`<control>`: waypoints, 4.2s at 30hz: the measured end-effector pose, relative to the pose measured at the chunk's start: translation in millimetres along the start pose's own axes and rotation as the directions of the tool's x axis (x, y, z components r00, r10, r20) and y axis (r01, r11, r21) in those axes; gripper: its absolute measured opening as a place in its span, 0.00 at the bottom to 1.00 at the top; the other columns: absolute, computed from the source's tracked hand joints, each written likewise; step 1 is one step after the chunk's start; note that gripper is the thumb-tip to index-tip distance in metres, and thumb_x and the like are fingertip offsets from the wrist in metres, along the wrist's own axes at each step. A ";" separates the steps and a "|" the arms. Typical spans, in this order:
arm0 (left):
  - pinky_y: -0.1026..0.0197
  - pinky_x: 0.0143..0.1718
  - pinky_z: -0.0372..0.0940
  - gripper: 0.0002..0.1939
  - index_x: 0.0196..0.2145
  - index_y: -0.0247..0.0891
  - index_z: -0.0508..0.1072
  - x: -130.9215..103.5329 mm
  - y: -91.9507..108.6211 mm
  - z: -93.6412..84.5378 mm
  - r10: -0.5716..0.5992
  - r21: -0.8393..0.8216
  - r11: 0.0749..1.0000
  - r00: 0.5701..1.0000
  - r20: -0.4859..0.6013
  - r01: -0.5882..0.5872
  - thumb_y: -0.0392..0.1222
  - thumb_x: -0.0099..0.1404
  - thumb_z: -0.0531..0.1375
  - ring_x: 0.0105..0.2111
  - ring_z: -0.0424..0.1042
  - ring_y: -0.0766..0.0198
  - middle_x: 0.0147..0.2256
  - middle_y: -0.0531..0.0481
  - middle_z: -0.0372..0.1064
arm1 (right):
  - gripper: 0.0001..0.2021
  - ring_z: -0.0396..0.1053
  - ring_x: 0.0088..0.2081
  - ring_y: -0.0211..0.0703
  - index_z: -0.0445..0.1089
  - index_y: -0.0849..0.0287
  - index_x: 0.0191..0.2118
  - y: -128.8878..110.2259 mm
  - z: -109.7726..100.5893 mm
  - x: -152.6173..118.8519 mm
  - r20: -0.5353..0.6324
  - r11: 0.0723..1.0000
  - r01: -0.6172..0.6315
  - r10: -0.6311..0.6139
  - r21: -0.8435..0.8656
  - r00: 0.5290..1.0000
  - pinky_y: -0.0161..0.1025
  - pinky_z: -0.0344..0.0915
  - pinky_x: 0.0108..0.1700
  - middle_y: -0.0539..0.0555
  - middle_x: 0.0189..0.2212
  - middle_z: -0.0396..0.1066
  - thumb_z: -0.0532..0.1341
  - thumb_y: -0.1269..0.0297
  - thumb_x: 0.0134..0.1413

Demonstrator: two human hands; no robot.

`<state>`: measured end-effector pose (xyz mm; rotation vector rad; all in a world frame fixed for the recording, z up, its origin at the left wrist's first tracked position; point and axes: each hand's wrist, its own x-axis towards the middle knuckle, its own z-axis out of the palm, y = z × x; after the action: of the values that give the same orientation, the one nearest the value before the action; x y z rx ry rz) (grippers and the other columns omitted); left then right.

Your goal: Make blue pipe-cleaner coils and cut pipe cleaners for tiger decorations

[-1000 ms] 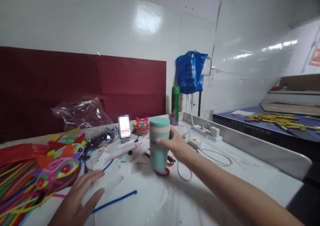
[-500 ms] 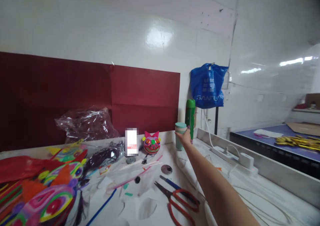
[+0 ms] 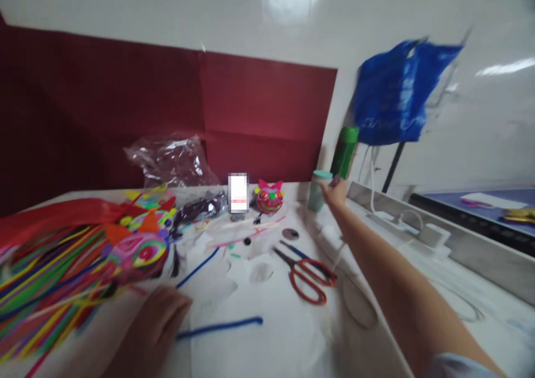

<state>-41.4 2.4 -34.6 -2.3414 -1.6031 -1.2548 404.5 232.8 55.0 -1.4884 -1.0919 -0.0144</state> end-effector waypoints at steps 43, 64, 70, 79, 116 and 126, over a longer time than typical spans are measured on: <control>0.64 0.29 0.58 0.11 0.32 0.35 0.67 16.5 117.4 -13.2 -0.114 -0.649 0.481 0.776 0.621 0.590 0.46 0.55 0.60 0.24 0.65 0.67 0.23 0.53 0.67 | 0.14 0.61 0.23 0.34 0.71 0.62 0.25 -125.7 -74.7 -300.2 0.767 0.602 -0.545 -0.187 0.584 0.614 0.34 0.57 0.29 0.47 0.19 0.66 0.67 0.55 0.40; 0.67 0.16 0.47 0.09 0.20 0.38 0.63 -8.9 102.9 23.6 -0.305 -0.456 0.696 0.803 0.511 0.555 0.44 0.55 0.54 0.13 0.52 0.72 0.13 0.60 0.53 | 0.14 0.61 0.23 0.32 0.71 0.62 0.27 -116.7 -70.4 -312.2 0.829 0.492 -0.713 -0.031 0.500 0.559 0.32 0.56 0.29 0.47 0.20 0.67 0.70 0.58 0.36; 0.66 0.18 0.48 0.10 0.20 0.38 0.62 -7.0 99.9 25.9 -0.273 -0.521 0.663 0.822 0.500 0.538 0.43 0.55 0.53 0.15 0.52 0.71 0.13 0.60 0.52 | 0.12 0.60 0.24 0.35 0.68 0.61 0.25 -115.9 -73.4 -312.3 0.826 0.605 -0.619 -0.121 0.501 0.550 0.33 0.56 0.30 0.48 0.19 0.64 0.66 0.57 0.42; 0.66 0.18 0.47 0.09 0.19 0.38 0.63 -1.8 99.9 21.5 -0.243 -0.558 0.632 0.822 0.516 0.537 0.43 0.51 0.56 0.16 0.50 0.71 0.15 0.60 0.51 | 0.09 0.61 0.27 0.38 0.70 0.60 0.27 -113.8 -75.8 -308.8 0.799 0.786 -0.376 -0.234 0.491 0.554 0.35 0.56 0.32 0.49 0.23 0.64 0.63 0.59 0.46; 0.66 0.21 0.48 0.08 0.20 0.36 0.66 6.3 119.3 0.1 -0.280 -0.481 0.685 0.807 0.519 0.547 0.44 0.49 0.55 0.19 0.52 0.70 0.17 0.58 0.53 | 0.08 0.59 0.26 0.35 0.65 0.60 0.27 -116.8 -84.9 -308.5 0.793 0.807 -0.317 -0.277 0.499 0.542 0.33 0.56 0.29 0.48 0.22 0.62 0.59 0.60 0.51; 0.63 0.28 0.53 0.05 0.20 0.39 0.64 -3.4 107.7 2.8 0.003 -0.221 0.971 0.917 0.399 0.093 0.33 0.51 0.52 0.26 0.63 0.63 0.23 0.52 0.63 | 0.08 0.63 0.30 0.39 0.65 0.60 0.29 -115.8 -91.4 -303.1 0.675 0.769 0.351 -0.639 0.535 0.369 0.34 0.61 0.33 0.53 0.27 0.64 0.52 0.78 0.48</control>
<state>45.4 -49.1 3.1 -2.8781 -1.7000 -1.0799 216.5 -40.2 -5.9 -0.7471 -2.2254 0.4808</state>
